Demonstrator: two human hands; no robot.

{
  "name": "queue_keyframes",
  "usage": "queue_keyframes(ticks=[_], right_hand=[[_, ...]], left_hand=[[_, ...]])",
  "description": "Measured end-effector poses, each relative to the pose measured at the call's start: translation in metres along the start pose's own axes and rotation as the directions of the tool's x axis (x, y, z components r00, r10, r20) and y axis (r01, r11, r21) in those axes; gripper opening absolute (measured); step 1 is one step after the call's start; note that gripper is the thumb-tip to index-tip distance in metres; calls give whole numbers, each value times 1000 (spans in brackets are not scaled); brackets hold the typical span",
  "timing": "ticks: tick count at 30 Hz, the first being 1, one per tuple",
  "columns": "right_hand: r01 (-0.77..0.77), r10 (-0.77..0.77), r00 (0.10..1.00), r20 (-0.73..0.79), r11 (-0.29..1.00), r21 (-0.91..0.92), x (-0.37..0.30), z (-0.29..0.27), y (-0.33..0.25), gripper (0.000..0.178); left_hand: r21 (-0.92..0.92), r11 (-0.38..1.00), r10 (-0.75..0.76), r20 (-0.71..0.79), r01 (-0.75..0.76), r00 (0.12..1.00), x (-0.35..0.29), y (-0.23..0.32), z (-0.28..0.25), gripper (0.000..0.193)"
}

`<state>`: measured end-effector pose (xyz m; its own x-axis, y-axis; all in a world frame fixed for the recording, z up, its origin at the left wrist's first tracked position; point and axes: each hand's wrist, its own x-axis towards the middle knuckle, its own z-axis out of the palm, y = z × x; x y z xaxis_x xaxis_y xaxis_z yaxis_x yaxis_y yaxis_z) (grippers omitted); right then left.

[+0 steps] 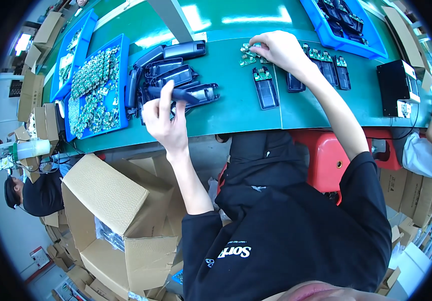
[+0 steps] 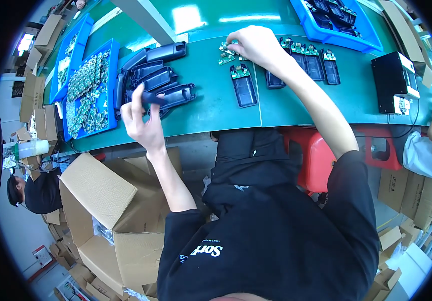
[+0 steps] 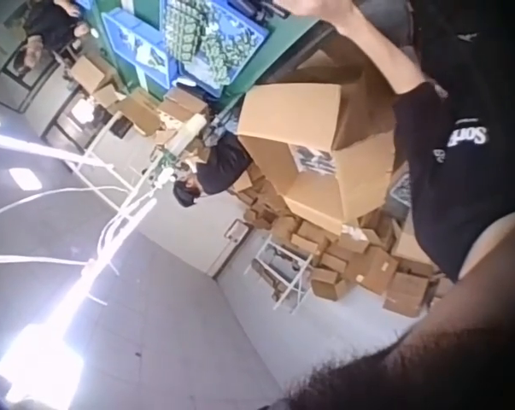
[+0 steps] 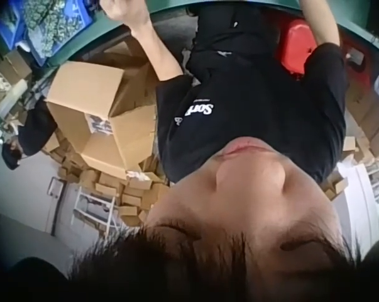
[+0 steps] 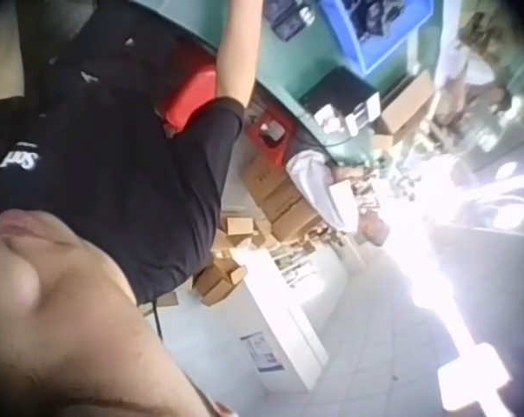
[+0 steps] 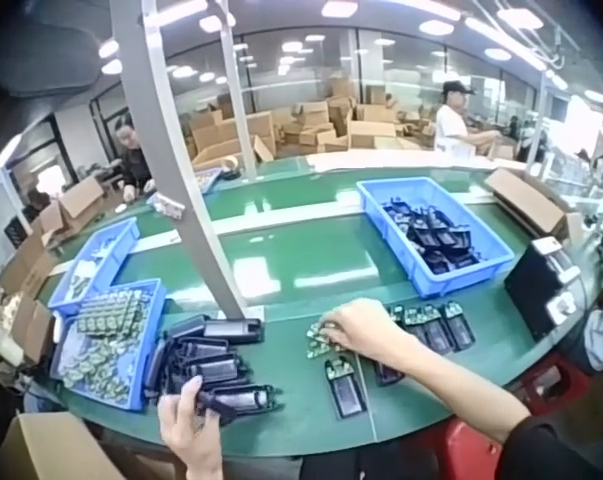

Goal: The person assembles circuit boards into plastic housings by hand, taking the boards from a component tray and inserting them into the housings.

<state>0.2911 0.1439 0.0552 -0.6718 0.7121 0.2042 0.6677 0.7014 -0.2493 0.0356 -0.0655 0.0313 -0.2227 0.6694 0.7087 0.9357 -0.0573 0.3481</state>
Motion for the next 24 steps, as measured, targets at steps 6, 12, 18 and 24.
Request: queue_keyframes(ticks=[6, 12, 18, 24], right_hand=[[10, 86, 976, -200, 899, 439, -7, 10, 6, 17], [-54, 166, 982, -94, 715, 697, -26, -7, -23, 14], [-52, 334, 942, -23, 214, 975, -74, -20, -79, 18], [144, 324, 901, -289, 404, 903, -101, -35, -77, 13]], left_hand=[[-627, 583, -485, 242, 517, 841, 2, 64, -5, 62], [-871, 25, -257, 468, 490, 846, -16, 86, 7, 49], [-813, -181, -405, 574, 554, 711, -25, 125, 27, 36], [-782, -300, -499, 617, 547, 608, -32, 139, 39, 39]])
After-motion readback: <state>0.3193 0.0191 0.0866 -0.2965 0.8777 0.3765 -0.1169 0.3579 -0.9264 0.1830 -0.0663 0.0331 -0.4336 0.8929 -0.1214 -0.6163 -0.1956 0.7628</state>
